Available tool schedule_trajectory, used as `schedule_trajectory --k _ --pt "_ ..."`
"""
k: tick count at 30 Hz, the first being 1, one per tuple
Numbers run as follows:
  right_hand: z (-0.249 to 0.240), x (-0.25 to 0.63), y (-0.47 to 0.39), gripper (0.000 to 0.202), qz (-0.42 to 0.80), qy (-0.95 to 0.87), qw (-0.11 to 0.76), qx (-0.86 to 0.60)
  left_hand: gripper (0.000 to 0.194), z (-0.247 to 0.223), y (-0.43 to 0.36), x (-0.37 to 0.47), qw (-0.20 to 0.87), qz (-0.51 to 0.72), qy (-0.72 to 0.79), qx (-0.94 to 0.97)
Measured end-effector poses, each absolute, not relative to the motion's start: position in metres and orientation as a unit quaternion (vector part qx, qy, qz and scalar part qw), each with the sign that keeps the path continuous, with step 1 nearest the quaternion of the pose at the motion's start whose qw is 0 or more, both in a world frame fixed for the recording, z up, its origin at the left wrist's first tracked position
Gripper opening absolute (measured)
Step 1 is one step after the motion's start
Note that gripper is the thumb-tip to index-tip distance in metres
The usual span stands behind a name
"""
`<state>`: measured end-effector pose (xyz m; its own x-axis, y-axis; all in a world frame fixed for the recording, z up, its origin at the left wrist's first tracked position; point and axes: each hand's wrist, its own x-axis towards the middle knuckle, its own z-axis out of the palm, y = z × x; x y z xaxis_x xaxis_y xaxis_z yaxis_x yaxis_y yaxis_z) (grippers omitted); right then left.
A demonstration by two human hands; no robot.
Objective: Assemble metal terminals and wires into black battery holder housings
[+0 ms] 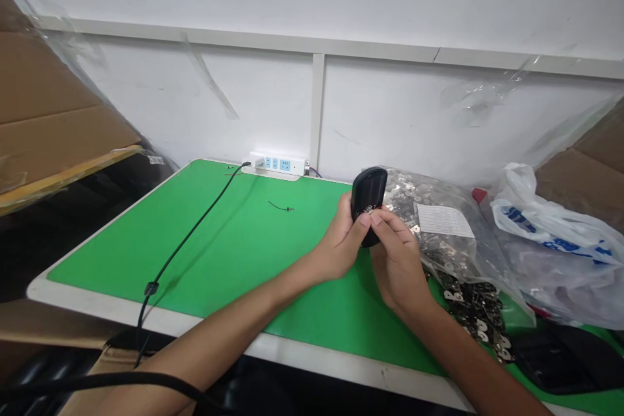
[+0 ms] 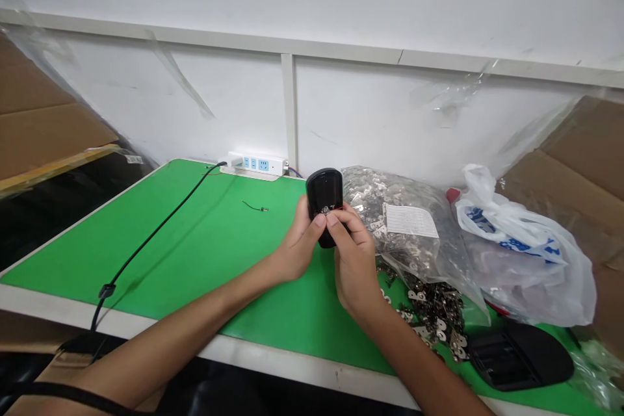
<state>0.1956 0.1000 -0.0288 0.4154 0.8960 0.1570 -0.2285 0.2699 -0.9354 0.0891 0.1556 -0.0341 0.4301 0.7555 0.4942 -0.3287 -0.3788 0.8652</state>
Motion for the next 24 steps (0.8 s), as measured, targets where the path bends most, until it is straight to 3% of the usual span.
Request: schedule_trajectory --k 5,9,12,16,18,21,24 --pt "-0.025 0.197 0.101 0.034 0.428 -0.325 0.71 -0.455 0.05 -0.033 0.166 0.083 0.426 0.489 0.17 0.742" --pt "-0.029 0.2 0.103 0.037 0.388 -0.354 0.696 -0.49 0.051 -0.032 0.172 0.083 0.419 0.472 0.182 0.754" --pt "-0.031 0.206 0.106 0.036 0.268 -0.422 0.687 -0.528 0.052 -0.032 0.171 0.087 0.472 0.471 0.203 0.717" --pt "-0.023 0.224 0.108 0.039 -0.049 -0.553 0.615 -0.56 0.051 -0.033 0.169 0.092 0.561 0.479 0.204 0.644" --pt "-0.017 0.233 0.11 0.03 -0.179 -0.615 0.556 -0.53 0.051 -0.034 0.168 0.094 0.585 0.477 0.199 0.625" --pt "-0.013 0.241 0.111 0.012 -0.201 -0.688 0.509 -0.476 0.051 -0.035 0.167 0.095 0.601 0.474 0.198 0.613" --pt "-0.015 0.239 0.112 0.015 -0.151 -0.685 0.52 -0.487 0.05 -0.035 0.166 0.097 0.603 0.471 0.208 0.609"
